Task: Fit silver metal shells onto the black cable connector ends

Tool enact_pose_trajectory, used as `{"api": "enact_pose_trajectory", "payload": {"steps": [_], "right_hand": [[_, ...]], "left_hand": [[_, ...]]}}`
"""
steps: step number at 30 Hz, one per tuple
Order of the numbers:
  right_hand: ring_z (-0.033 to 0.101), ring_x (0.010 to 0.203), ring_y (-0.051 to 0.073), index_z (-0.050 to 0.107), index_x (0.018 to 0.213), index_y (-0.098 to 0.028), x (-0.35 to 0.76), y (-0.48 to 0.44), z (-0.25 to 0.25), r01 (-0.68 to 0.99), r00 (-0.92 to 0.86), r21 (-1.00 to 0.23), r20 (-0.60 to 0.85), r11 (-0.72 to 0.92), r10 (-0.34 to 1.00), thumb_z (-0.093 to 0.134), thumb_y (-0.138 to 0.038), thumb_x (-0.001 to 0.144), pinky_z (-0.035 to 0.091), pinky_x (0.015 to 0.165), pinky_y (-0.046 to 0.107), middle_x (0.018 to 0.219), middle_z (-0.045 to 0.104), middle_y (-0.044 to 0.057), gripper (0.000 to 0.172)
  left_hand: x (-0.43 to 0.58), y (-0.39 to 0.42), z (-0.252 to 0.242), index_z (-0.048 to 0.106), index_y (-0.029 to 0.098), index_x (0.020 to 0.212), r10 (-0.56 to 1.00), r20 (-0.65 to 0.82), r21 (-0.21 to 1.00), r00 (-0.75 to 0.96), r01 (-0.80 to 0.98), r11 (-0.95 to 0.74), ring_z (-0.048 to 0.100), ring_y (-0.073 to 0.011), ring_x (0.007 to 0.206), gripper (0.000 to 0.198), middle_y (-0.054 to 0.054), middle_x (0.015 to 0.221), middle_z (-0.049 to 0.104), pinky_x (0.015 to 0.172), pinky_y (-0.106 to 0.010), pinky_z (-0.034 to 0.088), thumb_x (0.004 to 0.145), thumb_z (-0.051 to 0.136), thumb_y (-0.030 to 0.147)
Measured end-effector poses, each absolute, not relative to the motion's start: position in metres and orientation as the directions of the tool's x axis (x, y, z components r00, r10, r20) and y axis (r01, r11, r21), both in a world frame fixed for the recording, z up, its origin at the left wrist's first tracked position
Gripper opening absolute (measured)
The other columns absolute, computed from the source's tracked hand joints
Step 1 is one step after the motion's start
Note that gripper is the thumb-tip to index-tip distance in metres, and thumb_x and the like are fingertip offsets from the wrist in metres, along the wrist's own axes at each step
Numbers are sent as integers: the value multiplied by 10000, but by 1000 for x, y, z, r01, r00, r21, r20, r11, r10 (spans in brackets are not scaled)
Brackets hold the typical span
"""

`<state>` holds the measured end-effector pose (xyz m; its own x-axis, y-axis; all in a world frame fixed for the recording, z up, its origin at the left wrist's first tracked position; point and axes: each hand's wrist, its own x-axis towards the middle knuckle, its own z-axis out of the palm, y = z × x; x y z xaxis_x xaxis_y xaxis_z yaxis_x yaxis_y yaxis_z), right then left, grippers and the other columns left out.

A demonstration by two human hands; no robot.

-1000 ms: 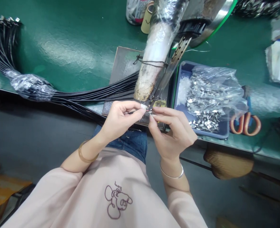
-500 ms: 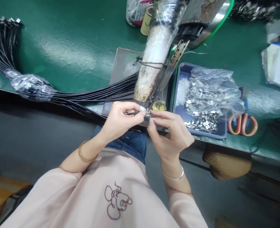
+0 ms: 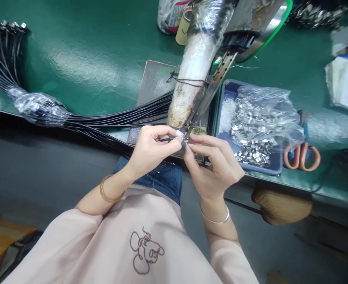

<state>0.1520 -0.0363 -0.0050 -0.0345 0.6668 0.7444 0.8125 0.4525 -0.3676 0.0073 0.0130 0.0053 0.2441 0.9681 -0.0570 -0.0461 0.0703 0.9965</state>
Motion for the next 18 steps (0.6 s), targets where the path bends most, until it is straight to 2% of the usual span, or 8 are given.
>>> {"api": "enact_pose_trajectory", "payload": {"steps": [5,11,18], "right_hand": [[760,825,162,594,834,-234,153,-38,-8,798,-48,-374,743,473,668,710,-75,826,624,737,290,928,782,21,196],[765,842,170,614,864,-236,153,-41,-10,755,11,-447,741,480,672,720,-85,819,627,748,302,921,786,8,190],[768,789,157,614,839,-241,154,-42,-11,811,-53,-334,775,479,630,744,-106,828,627,695,274,897,793,2,188]], "left_hand": [[5,12,4,736,123,646,961,-70,996,267,-34,82,400,-63,508,132,1,564,581,451,-187,294,714,678,220],[4,10,6,712,128,622,950,-94,994,298,-26,106,257,-47,474,126,50,479,406,443,-211,207,700,691,226],[6,9,8,688,127,599,946,-102,990,308,-64,128,221,-33,454,128,59,489,395,437,-222,168,685,707,221]]}}
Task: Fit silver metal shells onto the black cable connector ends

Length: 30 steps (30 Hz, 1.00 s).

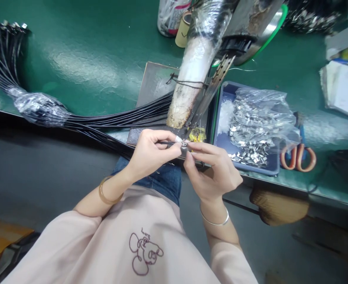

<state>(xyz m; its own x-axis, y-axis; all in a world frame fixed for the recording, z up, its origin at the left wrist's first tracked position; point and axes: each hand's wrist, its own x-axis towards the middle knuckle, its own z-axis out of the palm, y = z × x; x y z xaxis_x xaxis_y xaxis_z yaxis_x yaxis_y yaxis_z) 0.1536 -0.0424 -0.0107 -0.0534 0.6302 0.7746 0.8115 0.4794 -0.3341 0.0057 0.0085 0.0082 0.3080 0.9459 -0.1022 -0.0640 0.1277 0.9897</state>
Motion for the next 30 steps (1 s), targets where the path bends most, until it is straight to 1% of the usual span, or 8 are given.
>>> {"api": "enact_pose_trajectory", "payload": {"steps": [3,5,13,16,20,26,28,30], "right_hand": [[766,805,153,621,843,-235,152,-43,-11,829,-65,-305,780,469,622,743,-84,827,627,711,261,902,791,13,195],[763,818,151,626,853,-233,152,-42,-11,834,-59,-308,775,458,629,740,-68,826,627,725,258,908,789,16,202],[753,829,156,641,849,-229,152,-37,-10,814,-19,-364,762,453,648,746,-55,814,625,754,282,899,775,10,206],[750,830,152,650,853,-218,152,-37,-9,806,-16,-375,760,458,650,758,-48,803,621,757,270,900,774,17,207],[750,830,147,656,857,-216,150,-37,-6,811,-6,-377,758,447,652,761,-46,802,620,764,267,909,773,14,207],[753,825,150,628,833,-219,148,-40,-2,817,-2,-379,751,434,660,743,-42,803,621,762,268,907,774,15,213],[754,824,152,600,815,-221,149,-40,-3,822,-12,-369,751,435,660,732,-58,811,624,752,271,916,778,19,209],[754,817,150,578,808,-220,149,-40,-4,826,-34,-353,748,440,663,723,-68,820,622,738,263,923,780,29,210]], "left_hand": [[7,9,9,693,122,601,951,-86,990,297,-86,116,253,-29,451,107,48,519,465,425,-206,208,678,679,195],[8,9,9,697,118,606,954,-78,990,289,-88,107,263,-26,446,103,42,532,501,416,-198,219,677,665,185],[12,10,8,693,122,611,970,-76,992,229,-84,98,347,-42,465,74,31,533,538,418,-179,289,669,673,163],[12,10,8,704,121,622,974,-59,992,218,-97,82,358,-42,467,65,30,537,545,420,-177,293,667,681,162],[12,10,10,698,113,617,974,-36,992,225,-106,62,330,-31,454,83,43,519,514,414,-168,275,680,669,157],[11,11,13,692,105,615,971,-49,992,234,-106,75,291,-17,437,108,50,513,503,400,-157,241,694,657,169],[10,11,11,699,103,623,969,-52,992,240,-102,78,295,-17,434,108,49,511,507,400,-155,246,698,658,169],[9,11,8,706,104,629,965,-65,991,256,-96,92,332,-23,442,101,40,523,536,413,-154,274,694,660,166]]}}
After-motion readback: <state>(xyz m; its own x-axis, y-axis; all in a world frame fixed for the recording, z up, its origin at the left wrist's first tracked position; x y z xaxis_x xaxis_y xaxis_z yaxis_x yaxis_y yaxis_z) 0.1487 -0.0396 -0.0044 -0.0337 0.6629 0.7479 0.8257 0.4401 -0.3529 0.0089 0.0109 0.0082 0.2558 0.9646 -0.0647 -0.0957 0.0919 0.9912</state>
